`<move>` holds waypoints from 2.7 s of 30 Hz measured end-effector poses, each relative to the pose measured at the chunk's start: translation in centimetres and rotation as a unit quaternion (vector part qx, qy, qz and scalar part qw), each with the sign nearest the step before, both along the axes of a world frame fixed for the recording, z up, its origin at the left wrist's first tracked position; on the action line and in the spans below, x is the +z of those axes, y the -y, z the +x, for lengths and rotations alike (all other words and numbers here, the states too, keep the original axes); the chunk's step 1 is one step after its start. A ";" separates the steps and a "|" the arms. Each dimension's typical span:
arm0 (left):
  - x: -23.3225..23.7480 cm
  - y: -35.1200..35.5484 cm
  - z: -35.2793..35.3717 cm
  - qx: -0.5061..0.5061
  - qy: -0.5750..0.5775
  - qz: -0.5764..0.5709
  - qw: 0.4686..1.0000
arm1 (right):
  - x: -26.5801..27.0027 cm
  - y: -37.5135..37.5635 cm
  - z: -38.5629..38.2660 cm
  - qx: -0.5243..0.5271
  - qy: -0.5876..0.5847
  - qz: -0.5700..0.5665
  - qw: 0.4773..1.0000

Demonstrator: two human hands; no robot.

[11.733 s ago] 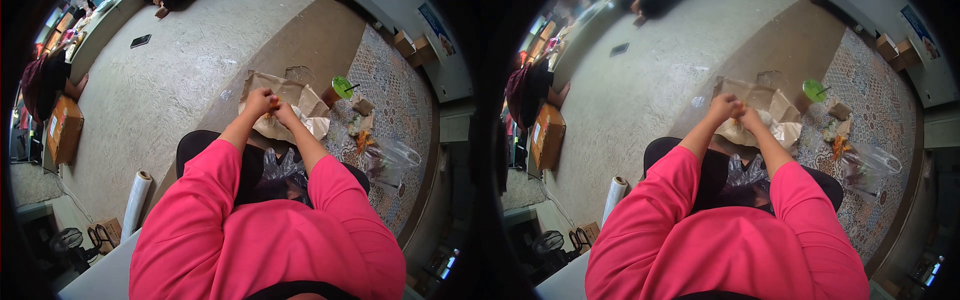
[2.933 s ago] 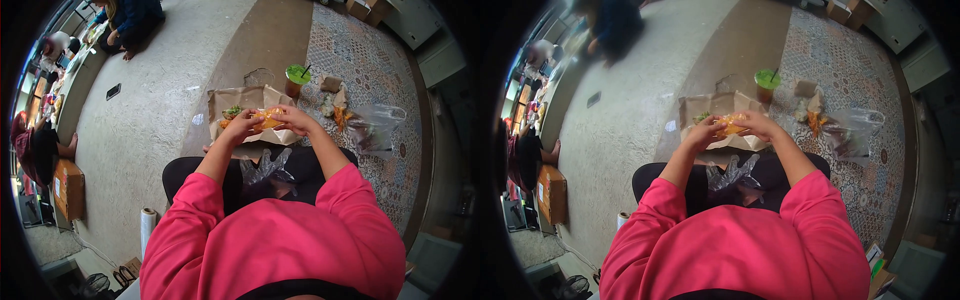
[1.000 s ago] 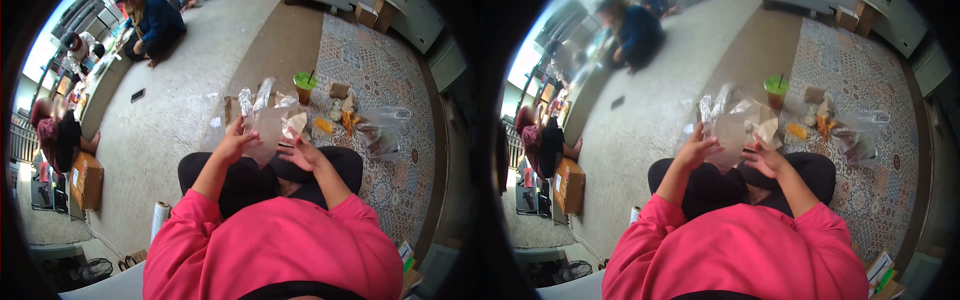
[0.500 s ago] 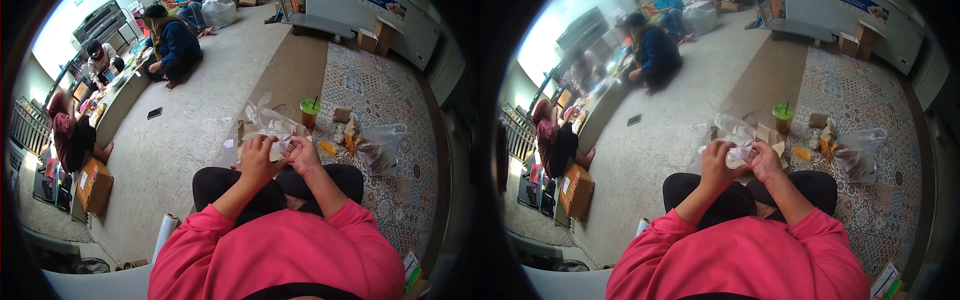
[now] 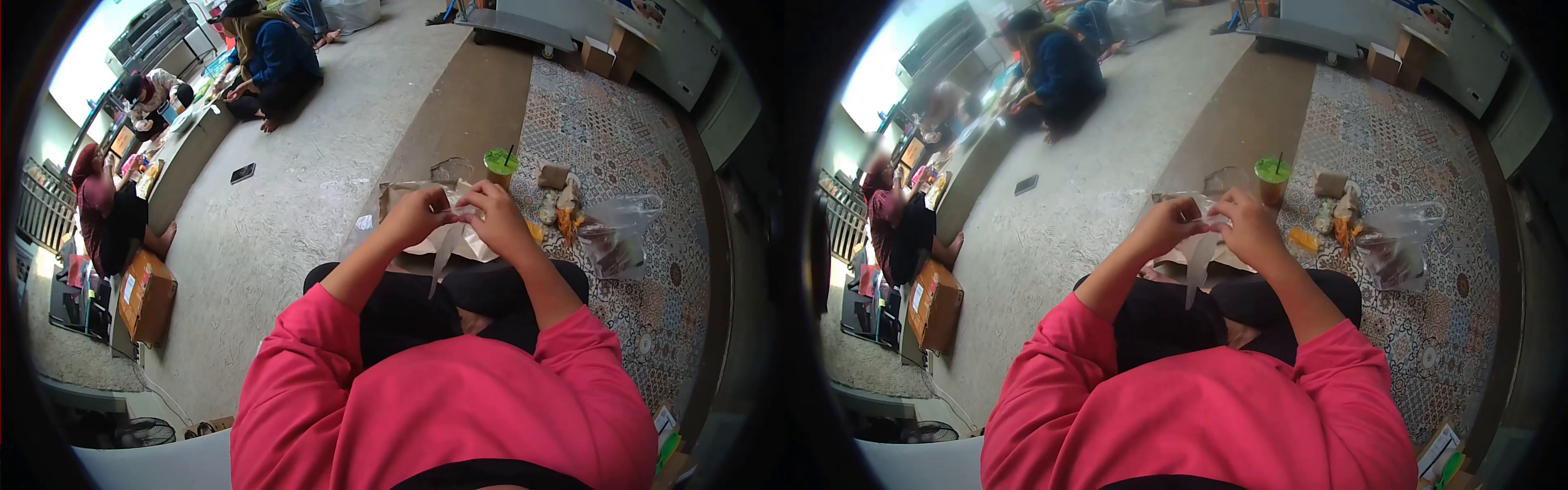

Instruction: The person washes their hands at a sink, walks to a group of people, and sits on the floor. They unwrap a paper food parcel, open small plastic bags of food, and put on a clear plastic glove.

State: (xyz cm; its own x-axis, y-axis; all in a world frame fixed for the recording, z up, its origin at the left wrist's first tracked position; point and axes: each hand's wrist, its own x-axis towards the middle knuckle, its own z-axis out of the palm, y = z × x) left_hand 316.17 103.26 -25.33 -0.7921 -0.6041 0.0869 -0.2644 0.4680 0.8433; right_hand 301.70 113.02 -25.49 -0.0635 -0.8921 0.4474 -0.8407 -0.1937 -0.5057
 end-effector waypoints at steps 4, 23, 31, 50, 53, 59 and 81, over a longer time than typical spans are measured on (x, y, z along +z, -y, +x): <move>-0.3 2.1 -0.1 -0.057 0.119 0.089 0.987 | 1.2 1.1 -1.2 0.006 0.184 0.134 0.974; -3.6 1.6 -4.3 0.139 -0.035 -0.055 0.988 | -7.2 4.6 -0.4 -0.037 0.395 0.099 0.913; -8.1 -0.7 -2.2 0.015 -0.092 -0.301 0.949 | -11.8 3.2 -0.2 0.009 0.021 0.216 0.976; -6.4 -6.8 2.2 -0.115 -0.223 -0.267 0.930 | -8.4 2.5 0.8 0.080 0.003 0.006 0.997; -9.5 -8.2 4.8 -0.175 0.004 -0.060 0.983 | -5.4 1.1 0.3 0.036 -0.071 0.010 0.997; -10.9 -10.3 7.2 -0.304 0.183 0.139 0.925 | -2.8 -1.7 -0.2 -0.009 -0.169 0.032 0.985; -14.7 -4.0 2.1 0.025 0.110 -0.311 0.944 | 1.3 -5.9 -0.3 0.013 -0.125 -0.098 0.987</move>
